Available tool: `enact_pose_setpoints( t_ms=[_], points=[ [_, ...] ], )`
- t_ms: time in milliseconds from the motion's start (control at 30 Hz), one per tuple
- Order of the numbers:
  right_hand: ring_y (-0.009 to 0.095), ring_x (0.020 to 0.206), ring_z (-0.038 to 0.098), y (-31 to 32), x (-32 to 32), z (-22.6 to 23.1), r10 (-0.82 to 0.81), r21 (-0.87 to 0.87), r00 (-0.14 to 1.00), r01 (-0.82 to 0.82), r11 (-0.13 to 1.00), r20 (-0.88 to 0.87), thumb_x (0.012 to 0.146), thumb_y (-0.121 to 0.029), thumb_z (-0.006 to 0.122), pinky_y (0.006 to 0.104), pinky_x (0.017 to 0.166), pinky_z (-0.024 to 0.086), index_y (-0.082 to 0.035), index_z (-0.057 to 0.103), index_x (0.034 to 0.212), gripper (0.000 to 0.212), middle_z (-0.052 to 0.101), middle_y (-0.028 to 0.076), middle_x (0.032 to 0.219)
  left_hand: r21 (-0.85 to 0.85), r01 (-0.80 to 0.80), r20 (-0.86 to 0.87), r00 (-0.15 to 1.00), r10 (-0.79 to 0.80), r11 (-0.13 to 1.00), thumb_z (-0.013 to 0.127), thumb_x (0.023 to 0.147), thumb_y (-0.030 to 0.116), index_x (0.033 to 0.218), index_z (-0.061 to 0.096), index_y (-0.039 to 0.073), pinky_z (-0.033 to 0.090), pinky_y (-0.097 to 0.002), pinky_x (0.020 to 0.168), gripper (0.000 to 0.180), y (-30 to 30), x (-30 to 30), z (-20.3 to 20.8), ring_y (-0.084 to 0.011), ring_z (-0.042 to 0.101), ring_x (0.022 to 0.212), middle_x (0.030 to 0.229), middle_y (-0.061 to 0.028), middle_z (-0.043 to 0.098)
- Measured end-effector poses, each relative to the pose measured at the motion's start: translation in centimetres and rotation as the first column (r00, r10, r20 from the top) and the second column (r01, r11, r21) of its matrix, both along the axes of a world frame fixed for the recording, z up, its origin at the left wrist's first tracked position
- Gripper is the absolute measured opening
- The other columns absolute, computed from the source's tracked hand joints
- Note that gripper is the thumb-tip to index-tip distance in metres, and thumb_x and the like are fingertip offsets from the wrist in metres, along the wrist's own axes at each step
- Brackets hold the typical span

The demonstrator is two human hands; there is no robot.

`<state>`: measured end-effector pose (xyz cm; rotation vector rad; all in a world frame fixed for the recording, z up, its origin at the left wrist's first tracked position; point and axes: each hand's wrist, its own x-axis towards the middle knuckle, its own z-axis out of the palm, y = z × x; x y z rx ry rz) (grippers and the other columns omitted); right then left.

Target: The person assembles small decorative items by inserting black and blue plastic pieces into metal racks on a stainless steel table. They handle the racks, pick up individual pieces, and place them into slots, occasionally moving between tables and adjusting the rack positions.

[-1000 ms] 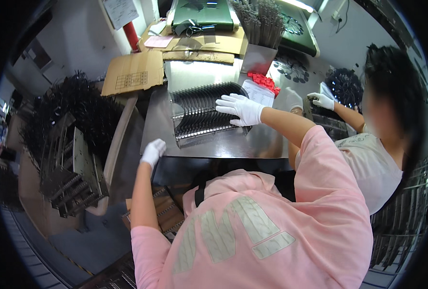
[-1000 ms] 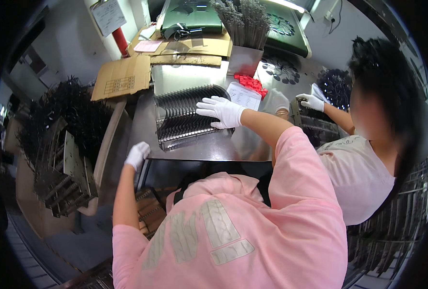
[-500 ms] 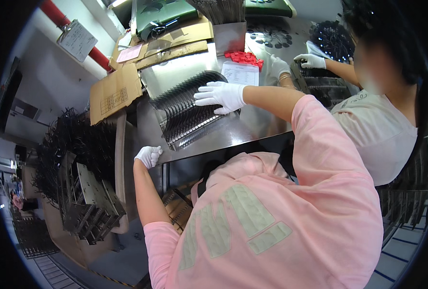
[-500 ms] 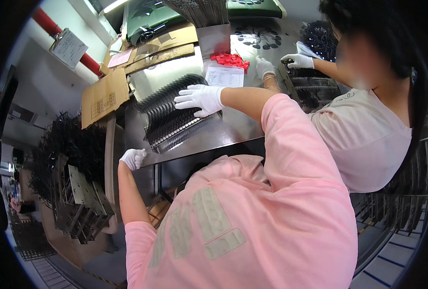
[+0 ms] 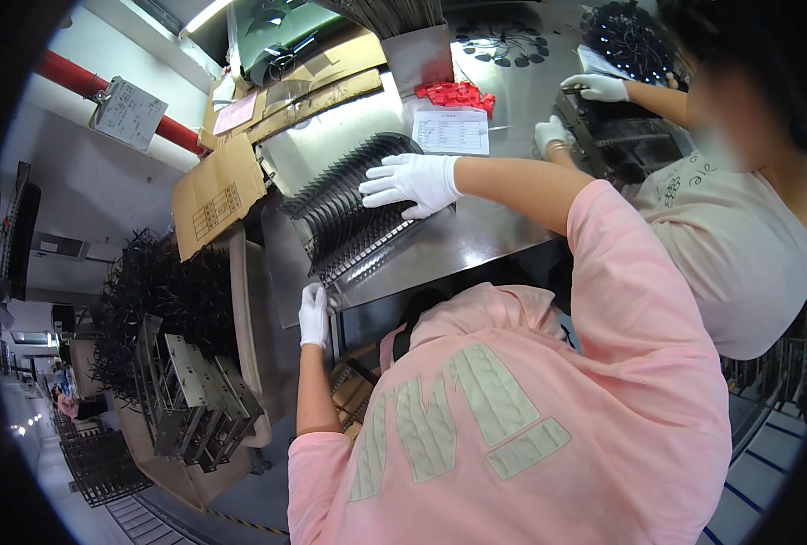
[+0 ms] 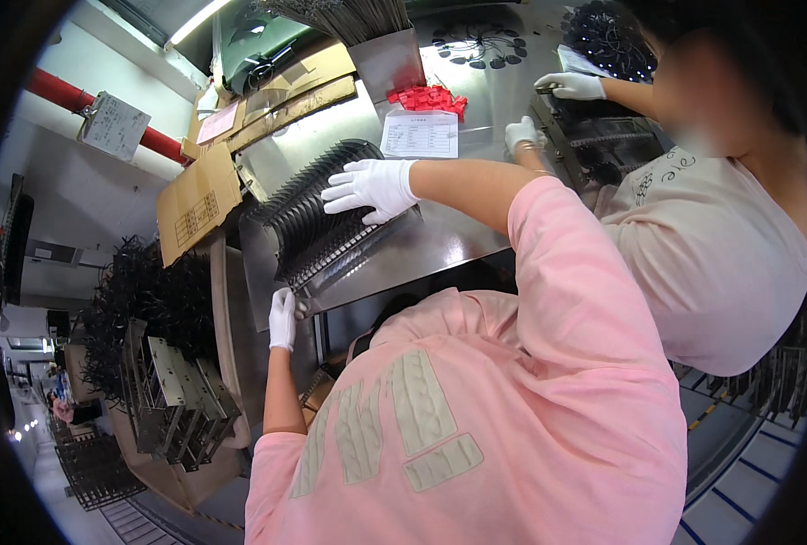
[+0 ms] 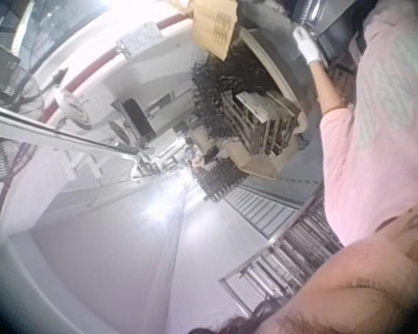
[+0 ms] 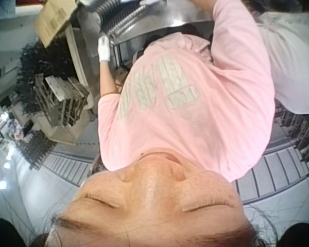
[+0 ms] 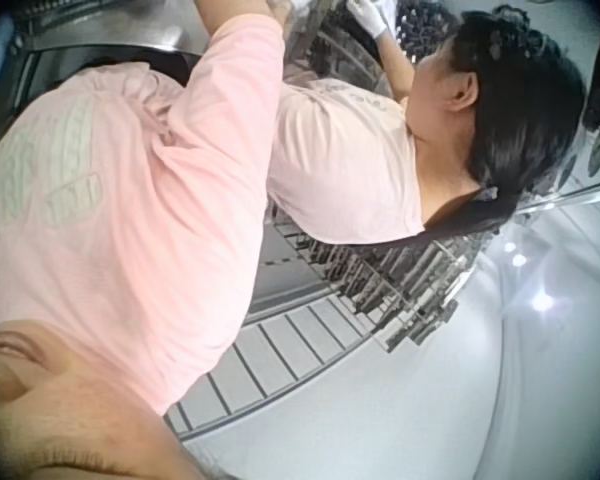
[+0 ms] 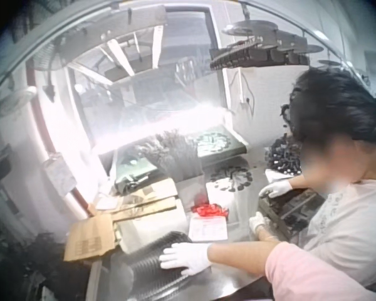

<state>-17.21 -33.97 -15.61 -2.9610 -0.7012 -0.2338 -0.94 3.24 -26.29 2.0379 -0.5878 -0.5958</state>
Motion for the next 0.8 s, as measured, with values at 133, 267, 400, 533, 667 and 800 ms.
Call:
enact_pose_setpoints(
  t_ms=[133, 267, 400, 533, 667, 800],
  points=[
    [0.034, 0.142, 0.041, 0.3, -0.2, 0.5, 0.01, 0.038, 0.999, -0.011, 0.999, 0.035, 0.083, -0.03, 0.072, 0.0502, 0.117, 0.033, -0.013, 0.047, 0.149, 0.073, 0.046, 0.014, 0.153, 0.351, -0.022, 0.339, 0.935, -0.106, 0.936, 0.068, 0.095, 0.029, 0.099, 0.062, 0.0, 0.053, -0.038, 0.073, 0.029, -1.3, -2.2, 1.9, -0.026, 0.072, 0.08, 0.088, -0.0148, 0.074],
    [0.031, 0.144, 0.039, 0.1, -0.1, 1.8, 0.005, -0.011, 1.0, -0.005, 1.0, 0.011, 0.083, -0.036, 0.073, 0.0487, 0.117, 0.033, -0.015, 0.048, 0.149, 0.073, 0.045, 0.011, 0.154, 0.422, -0.277, 0.542, 0.841, 0.005, 0.863, 0.067, 0.094, 0.039, 0.106, 0.063, 0.002, 0.054, -0.0523, 0.079, 0.039, -3.2, -4.2, 2.4, -0.0457, 0.069, 0.09, 0.094, -0.0263, 0.071],
    [0.033, 0.136, 0.047, 3.0, -0.9, 2.5, -0.003, 0.166, 0.974, -0.036, 0.985, 0.227, 0.081, -0.034, 0.075, 0.0493, 0.11, 0.04, -0.013, 0.055, 0.139, 0.066, 0.05, 0.013, 0.146, 0.461, -0.328, 0.526, 0.849, 0.043, 0.824, 0.062, 0.097, 0.042, 0.1, 0.061, 0.002, 0.053, -0.0534, 0.076, 0.039, -3.5, -5.0, 2.8, -0.045, 0.068, 0.086, 0.09, -0.0251, 0.071],
    [0.032, 0.102, 0.069, 10.8, -3.9, -0.8, -0.269, 0.551, 0.954, 0.156, 0.82, 0.13, 0.085, -0.026, 0.071, 0.0424, 0.088, 0.055, -0.01, 0.064, 0.126, 0.044, 0.068, 0.014, 0.118, 0.442, -0.348, 0.534, 0.842, 0.069, 0.827, 0.059, 0.1, 0.041, 0.093, 0.056, 0.003, 0.052, -0.0541, 0.073, 0.038, -3.3, -5.0, 2.7, -0.0449, 0.067, 0.083, 0.088, -0.0239, 0.07],
    [0.022, 0.089, 0.071, 14.2, -7.0, -7.3, -0.239, 0.559, 0.51, 0.688, -0.463, -0.826, 0.098, -0.03, 0.061, 0.0352, 0.081, 0.056, -0.005, 0.064, 0.128, 0.039, 0.072, 0.011, 0.109, 0.377, -0.386, 0.581, 0.807, 0.11, 0.842, 0.06, 0.099, 0.037, 0.096, 0.056, 0.003, 0.051, -0.0531, 0.076, 0.034, -3.3, -4.8, 1.7, -0.044, 0.066, 0.086, 0.091, -0.023, 0.069],
    [0.027, 0.119, 0.062, 10.8, -8.1, -11.3, -0.06, 0.29, 0.687, 0.224, -0.93, -0.724, 0.107, -0.025, 0.049, 0.0412, 0.101, 0.049, -0.009, 0.052, 0.143, 0.04, 0.061, 0.011, 0.137, 0.313, -0.384, 0.584, 0.799, 0.142, 0.869, 0.063, 0.097, 0.031, 0.098, 0.056, 0.002, 0.051, -0.0513, 0.079, 0.03, -3.3, -4.5, 1.0, -0.0432, 0.065, 0.09, 0.095, -0.0232, 0.067]
  ],
)
